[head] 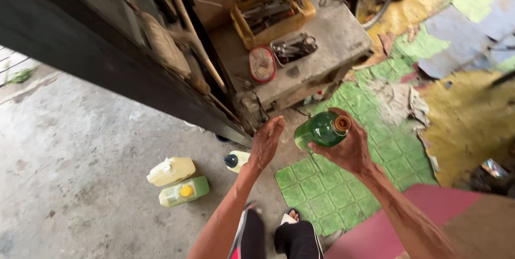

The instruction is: The person pours a clear liquid from a large white plastic jug into a small green bottle using a blue funnel. They then retrieve two empty water bottles from a cluttered storage area and return to the floor. The person pours the same clear liquid from the white jug into one of the water bottles, then pours a green liquid from a green jug into the other water bottle, using the funnel for both transfers.

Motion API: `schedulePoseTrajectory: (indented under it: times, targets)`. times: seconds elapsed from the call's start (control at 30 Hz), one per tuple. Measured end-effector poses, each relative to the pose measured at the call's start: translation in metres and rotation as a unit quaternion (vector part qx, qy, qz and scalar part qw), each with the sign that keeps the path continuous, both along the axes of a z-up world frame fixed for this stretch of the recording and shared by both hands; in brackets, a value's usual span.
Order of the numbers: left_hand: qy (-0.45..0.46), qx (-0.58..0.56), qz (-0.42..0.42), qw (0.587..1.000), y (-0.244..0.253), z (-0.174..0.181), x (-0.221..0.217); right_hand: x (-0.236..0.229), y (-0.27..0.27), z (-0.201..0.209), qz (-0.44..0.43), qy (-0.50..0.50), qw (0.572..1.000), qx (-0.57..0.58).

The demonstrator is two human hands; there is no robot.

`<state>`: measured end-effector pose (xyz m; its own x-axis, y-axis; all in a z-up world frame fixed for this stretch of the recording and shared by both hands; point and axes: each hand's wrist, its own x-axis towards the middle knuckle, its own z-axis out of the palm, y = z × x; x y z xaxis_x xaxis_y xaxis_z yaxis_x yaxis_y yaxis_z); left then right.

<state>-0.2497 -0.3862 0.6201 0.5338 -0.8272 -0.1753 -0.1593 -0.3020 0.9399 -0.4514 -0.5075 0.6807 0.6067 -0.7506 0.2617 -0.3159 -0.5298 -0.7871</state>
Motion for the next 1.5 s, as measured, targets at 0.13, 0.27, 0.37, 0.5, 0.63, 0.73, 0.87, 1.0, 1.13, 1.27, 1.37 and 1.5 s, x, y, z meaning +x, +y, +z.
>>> schedulePoseTrajectory:
  times: [0.13,0.27,0.37,0.5,0.63,0.73,0.87,1.0,1.13,1.27,1.37,1.5]
  targets:
    - [0.005,-0.007,0.048,0.999,-0.018,0.004,0.025,0.041,-0.041,0.022,0.020,-0.014,1.000,0.009]
    - [0.025,-0.015,0.101,0.994,-0.040,0.003,0.050,0.097,-0.080,0.033,0.056,-0.041,0.998,-0.008]
    - [-0.074,-0.105,0.092,0.987,-0.058,0.007,0.064,0.140,-0.106,0.039,0.096,-0.047,0.994,0.005]
    - [-0.211,-0.156,0.069,0.963,-0.085,0.021,0.085,0.196,-0.135,0.048,0.162,0.011,0.986,0.024]
    - [-0.192,-0.144,0.163,0.957,-0.120,0.023,0.100,0.238,-0.148,0.053,0.240,0.039,0.969,0.049]
    - [-0.192,-0.121,0.218,0.949,-0.130,0.022,0.117,0.263,-0.151,0.057,0.286,0.089,0.953,0.036]
    - [-0.157,-0.114,0.274,0.942,-0.130,0.024,0.134,0.290,-0.180,0.045,0.445,0.131,0.878,0.119]
    - [-0.197,-0.107,0.264,0.938,-0.117,0.033,0.136,0.347,-0.253,-0.020,0.534,-0.024,0.833,0.143]
    - [-0.172,-0.110,0.300,0.932,-0.114,0.040,0.127,0.470,-0.221,-0.136,0.370,0.042,0.849,0.375]
    - [-0.122,-0.061,0.350,0.927,-0.115,0.038,0.113,0.576,-0.169,-0.230,0.370,0.145,0.842,0.366]
    - [-0.192,-0.033,0.386,0.902,-0.114,0.028,0.105,0.613,-0.145,-0.272,0.371,0.158,0.848,0.345]
    - [-0.175,-0.048,0.421,0.889,-0.106,0.012,0.097,0.623,-0.122,-0.300,0.361,0.157,0.858,0.332]
